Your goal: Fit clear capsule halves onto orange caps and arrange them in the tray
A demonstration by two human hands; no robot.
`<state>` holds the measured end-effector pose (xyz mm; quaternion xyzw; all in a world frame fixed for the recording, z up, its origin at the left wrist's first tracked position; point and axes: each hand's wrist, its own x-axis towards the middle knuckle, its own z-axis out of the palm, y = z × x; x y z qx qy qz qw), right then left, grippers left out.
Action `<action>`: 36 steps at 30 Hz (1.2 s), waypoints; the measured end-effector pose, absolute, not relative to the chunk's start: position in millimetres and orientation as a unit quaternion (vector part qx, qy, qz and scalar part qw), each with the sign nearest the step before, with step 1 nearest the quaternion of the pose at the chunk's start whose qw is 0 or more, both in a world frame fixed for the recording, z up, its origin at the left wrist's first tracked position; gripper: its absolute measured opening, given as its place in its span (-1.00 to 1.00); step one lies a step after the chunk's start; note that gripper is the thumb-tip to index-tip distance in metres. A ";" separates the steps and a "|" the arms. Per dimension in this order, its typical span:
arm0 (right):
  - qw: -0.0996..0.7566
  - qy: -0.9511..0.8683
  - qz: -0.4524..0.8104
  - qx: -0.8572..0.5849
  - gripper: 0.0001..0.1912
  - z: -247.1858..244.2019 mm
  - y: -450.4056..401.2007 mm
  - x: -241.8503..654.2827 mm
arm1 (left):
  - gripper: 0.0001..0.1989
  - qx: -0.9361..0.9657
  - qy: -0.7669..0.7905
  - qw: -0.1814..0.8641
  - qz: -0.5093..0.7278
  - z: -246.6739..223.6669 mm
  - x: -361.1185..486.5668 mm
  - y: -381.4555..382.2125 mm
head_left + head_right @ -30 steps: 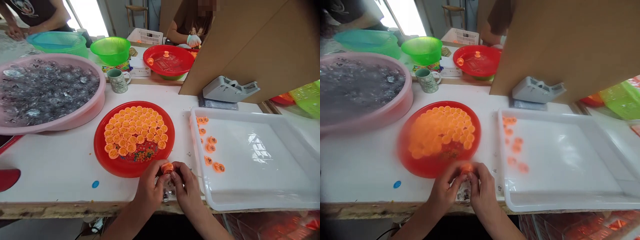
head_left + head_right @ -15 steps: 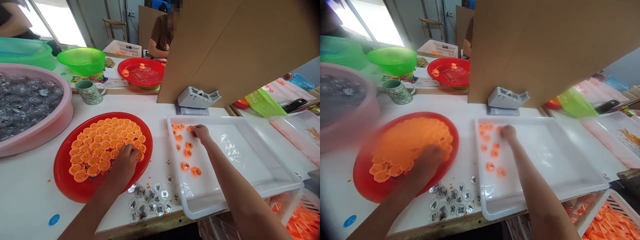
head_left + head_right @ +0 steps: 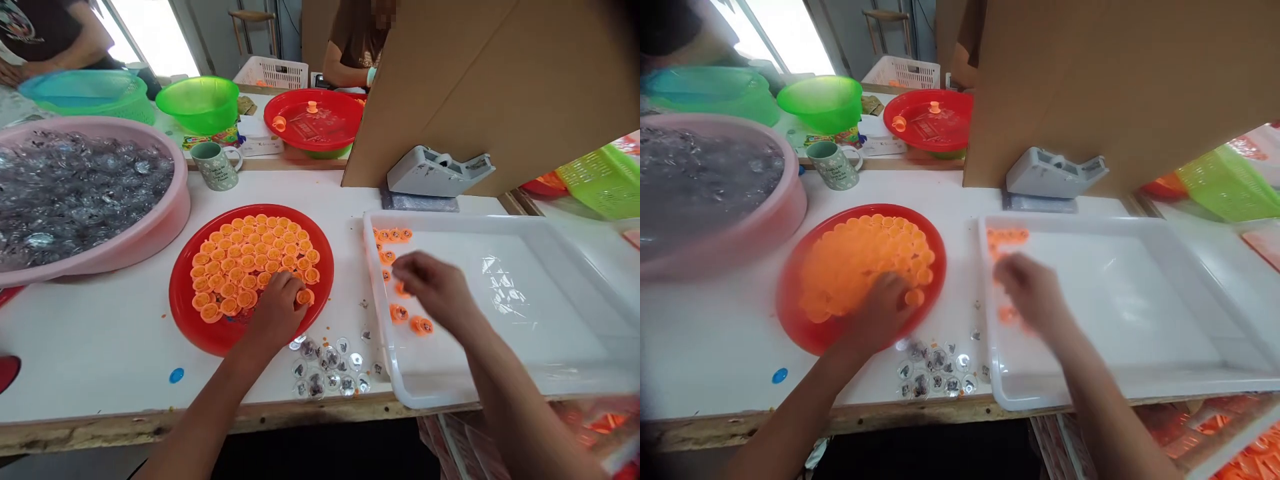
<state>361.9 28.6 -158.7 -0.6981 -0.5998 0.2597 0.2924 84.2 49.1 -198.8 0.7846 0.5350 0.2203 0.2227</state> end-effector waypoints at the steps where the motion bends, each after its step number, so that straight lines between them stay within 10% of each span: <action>1: 0.288 -0.652 0.270 -0.648 -0.89 -158.7 6.9 338.6 | -0.87 0.776 0.543 0.230 0.223 -195.6 82.0 46.1; 5: 0.199 -0.758 0.206 -0.586 -0.54 -188.8 -58.1 262.4 | -0.91 0.717 0.600 0.279 0.221 -188.4 67.2 33.7; 18: 0.174 -0.773 0.095 -0.603 -0.55 -237.2 -70.0 245.8 | -0.71 0.482 0.600 0.553 0.319 -192.0 36.4 1.6; 24: 0.191 -0.741 0.197 -0.613 -0.53 -237.5 -70.5 249.3 | -0.62 0.319 0.542 0.694 0.351 -182.2 40.4 -1.6; 29: 0.332 -0.525 0.436 -0.651 -0.93 -218.9 -68.1 245.4 | -0.74 0.255 0.520 0.717 0.388 -177.4 43.0 -1.5; 36: 0.443 -0.287 0.623 -0.577 -0.72 -200.4 -55.1 237.2 | -0.74 0.268 0.514 0.731 0.360 -177.3 53.3 -7.9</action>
